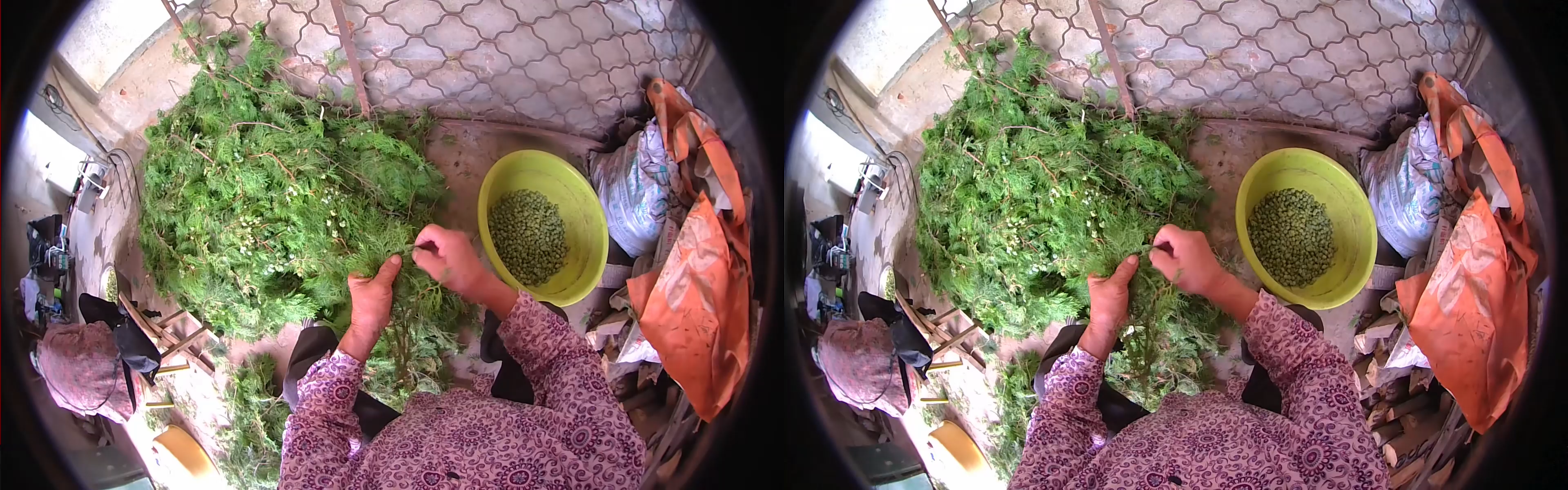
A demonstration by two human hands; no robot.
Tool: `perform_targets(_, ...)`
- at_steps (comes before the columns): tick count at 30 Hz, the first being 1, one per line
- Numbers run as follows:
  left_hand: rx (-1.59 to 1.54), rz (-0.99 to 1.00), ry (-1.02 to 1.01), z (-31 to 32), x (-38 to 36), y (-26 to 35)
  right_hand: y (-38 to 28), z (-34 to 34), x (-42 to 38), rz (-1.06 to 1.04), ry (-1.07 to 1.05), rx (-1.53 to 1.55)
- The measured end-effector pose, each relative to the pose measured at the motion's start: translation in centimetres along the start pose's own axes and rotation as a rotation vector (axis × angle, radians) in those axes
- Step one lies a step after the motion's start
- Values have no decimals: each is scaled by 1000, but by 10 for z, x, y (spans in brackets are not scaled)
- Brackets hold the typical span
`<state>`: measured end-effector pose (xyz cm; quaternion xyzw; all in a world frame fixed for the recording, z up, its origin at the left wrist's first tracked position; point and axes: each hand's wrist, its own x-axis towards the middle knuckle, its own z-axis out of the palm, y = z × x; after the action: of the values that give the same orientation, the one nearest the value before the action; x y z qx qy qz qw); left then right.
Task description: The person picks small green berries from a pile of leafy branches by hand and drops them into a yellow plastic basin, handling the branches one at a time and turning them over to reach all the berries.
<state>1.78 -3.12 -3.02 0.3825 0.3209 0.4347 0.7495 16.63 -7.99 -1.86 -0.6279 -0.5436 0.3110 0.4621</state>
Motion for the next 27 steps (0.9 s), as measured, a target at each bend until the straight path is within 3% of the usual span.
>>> perform_targets(1,-21,-10,-6,2,-2,1,2,-3,2,214,-65,214)
perform_targets(2,-42,-20,-11,2,-2,2,2,-11,6,213,-64,213)
perform_targets(4,-46,-20,-14,-5,1,5,3,-31,12,521,67,941)
perform_targets(7,-47,-48,-29,-4,0,16,9,-41,11,408,-45,973)
perform_targets(9,-39,-136,-64,-2,-3,17,8,-33,8,420,-87,952)
perform_targets(11,-23,-158,-96,-5,-4,17,7,-27,8,511,-259,923)
perform_targets(16,-6,-200,-138,-4,-4,19,5,-21,8,515,-369,793)
perform_targets(18,71,-207,-174,-4,-3,20,-5,-23,6,397,-417,459)
perform_targets(22,85,-237,-192,-5,-2,17,-8,-24,6,398,-461,400)
perform_targets(27,173,-212,-213,-6,-2,12,1,-18,4,67,-381,138)
